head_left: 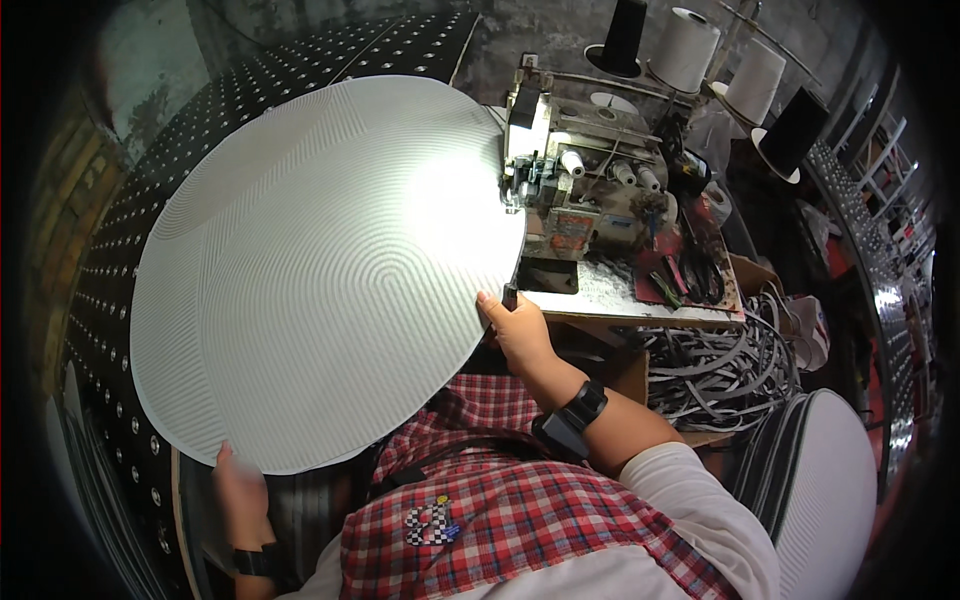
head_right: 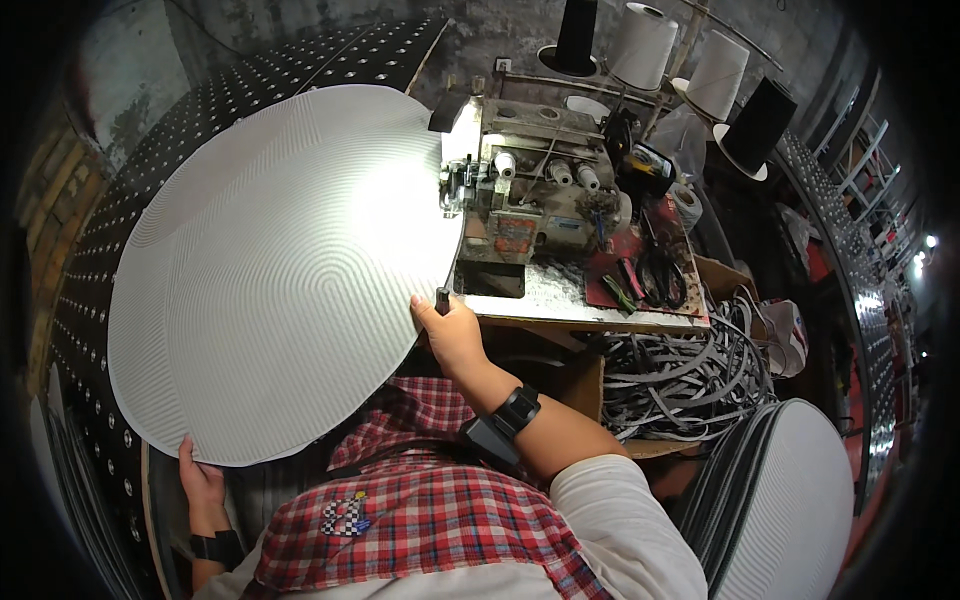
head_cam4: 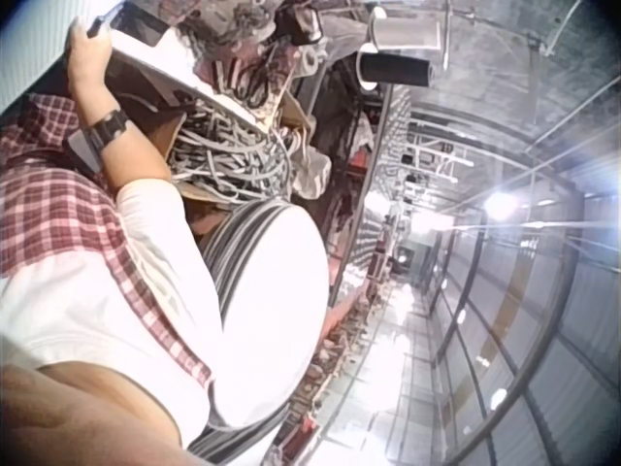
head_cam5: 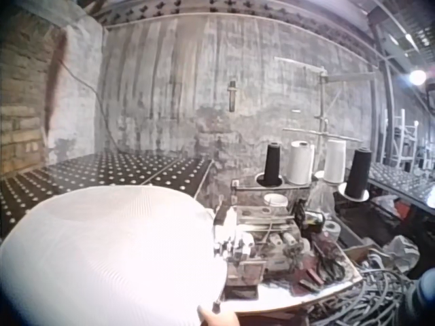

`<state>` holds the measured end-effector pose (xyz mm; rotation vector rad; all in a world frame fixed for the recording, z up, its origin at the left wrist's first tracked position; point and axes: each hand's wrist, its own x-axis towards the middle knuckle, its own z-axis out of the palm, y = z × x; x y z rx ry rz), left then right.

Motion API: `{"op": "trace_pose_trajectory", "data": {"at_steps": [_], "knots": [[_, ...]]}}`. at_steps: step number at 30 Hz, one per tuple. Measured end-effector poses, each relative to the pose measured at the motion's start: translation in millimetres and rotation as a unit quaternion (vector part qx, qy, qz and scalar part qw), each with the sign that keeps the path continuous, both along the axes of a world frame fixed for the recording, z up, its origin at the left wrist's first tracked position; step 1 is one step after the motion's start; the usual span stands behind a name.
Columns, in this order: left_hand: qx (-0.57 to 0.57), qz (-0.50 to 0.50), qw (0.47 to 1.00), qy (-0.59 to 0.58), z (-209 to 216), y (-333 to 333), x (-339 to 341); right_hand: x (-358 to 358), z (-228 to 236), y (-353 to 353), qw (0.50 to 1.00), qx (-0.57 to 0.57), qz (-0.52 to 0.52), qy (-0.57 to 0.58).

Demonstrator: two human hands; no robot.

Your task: Sewing and binding the edges of circular mesh components using an industrial sewing machine.

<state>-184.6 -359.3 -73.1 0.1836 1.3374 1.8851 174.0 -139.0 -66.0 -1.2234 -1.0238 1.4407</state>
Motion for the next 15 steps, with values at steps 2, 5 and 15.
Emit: {"op": "trace_pose_trajectory", "data": {"at_steps": [2,5,15], "knots": [[-0.006,-0.01,1.0,-0.008,-0.5,3.1,12.6,-0.1,-2.1,-5.2,1.0,-0.008,0.014,-0.01],[0.006,-0.064,0.998,-0.01,-5.8,4.1,26.0,-1.8,1.5,-16.1,0.996,-0.029,0.073,0.036],[0.048,0.056,0.997,0.005,5.4,12.1,27.4,2.2,10.1,-19.4,0.993,-0.07,0.096,0.01]]}}
